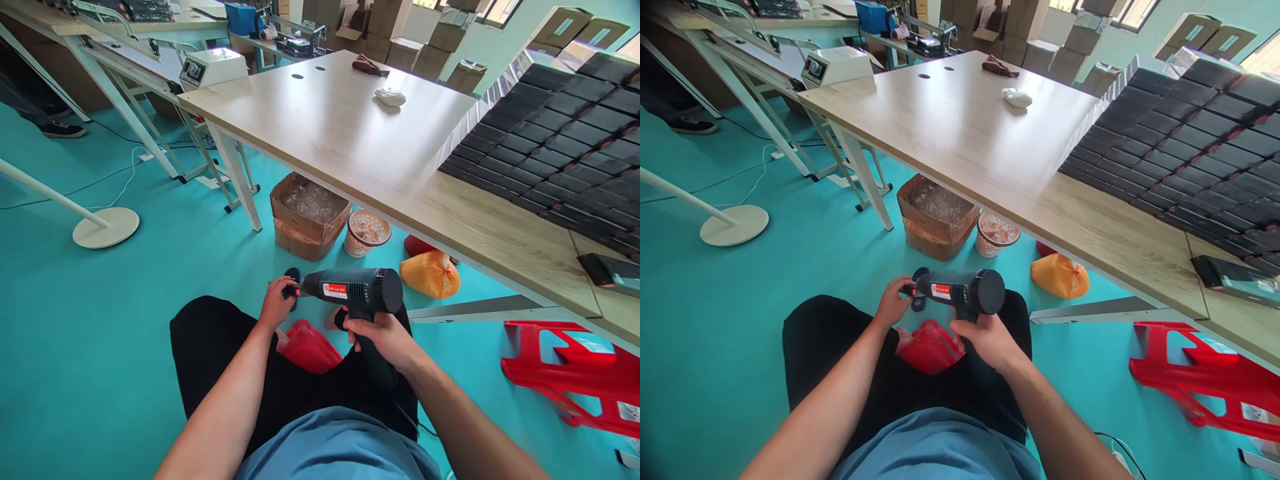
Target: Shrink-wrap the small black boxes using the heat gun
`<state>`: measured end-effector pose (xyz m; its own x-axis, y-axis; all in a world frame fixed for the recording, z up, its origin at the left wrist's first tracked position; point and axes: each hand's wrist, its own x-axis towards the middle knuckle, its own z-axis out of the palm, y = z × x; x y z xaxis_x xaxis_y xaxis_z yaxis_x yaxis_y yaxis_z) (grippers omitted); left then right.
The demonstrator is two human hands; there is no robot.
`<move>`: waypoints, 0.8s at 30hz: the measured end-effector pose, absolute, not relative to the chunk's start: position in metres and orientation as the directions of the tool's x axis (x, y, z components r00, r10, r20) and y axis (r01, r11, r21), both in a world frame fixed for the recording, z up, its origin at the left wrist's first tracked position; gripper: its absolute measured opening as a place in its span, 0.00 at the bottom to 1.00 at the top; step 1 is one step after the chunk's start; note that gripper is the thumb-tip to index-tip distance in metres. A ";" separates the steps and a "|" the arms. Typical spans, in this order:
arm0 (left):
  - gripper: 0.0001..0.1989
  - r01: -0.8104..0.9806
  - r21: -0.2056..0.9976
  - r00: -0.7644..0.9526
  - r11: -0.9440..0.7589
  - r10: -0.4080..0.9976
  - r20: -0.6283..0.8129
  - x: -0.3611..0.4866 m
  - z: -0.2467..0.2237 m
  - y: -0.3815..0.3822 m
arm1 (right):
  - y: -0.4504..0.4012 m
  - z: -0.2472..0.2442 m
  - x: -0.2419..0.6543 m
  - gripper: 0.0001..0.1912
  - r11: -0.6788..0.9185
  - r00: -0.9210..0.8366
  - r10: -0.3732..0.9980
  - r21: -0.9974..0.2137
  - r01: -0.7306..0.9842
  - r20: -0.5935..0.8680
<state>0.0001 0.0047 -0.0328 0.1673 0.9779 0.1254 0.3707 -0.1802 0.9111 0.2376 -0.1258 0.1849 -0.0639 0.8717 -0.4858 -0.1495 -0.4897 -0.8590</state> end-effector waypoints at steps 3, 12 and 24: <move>0.16 0.378 0.909 0.170 -0.175 0.978 0.117 -0.002 -0.033 0.004 | -0.120 0.187 0.236 0.14 -0.511 -0.106 0.858 -0.856 -0.074 -0.503; 0.16 0.319 0.944 0.100 -0.088 0.993 0.059 -0.003 -0.030 0.008 | -0.119 0.191 0.248 0.17 -0.530 -0.044 0.848 -0.840 -0.112 -0.529; 0.17 0.274 0.962 0.029 0.007 0.999 -0.016 0.001 -0.020 0.008 | -0.124 0.178 0.251 0.19 -0.489 0.051 0.863 -0.857 -0.163 -0.502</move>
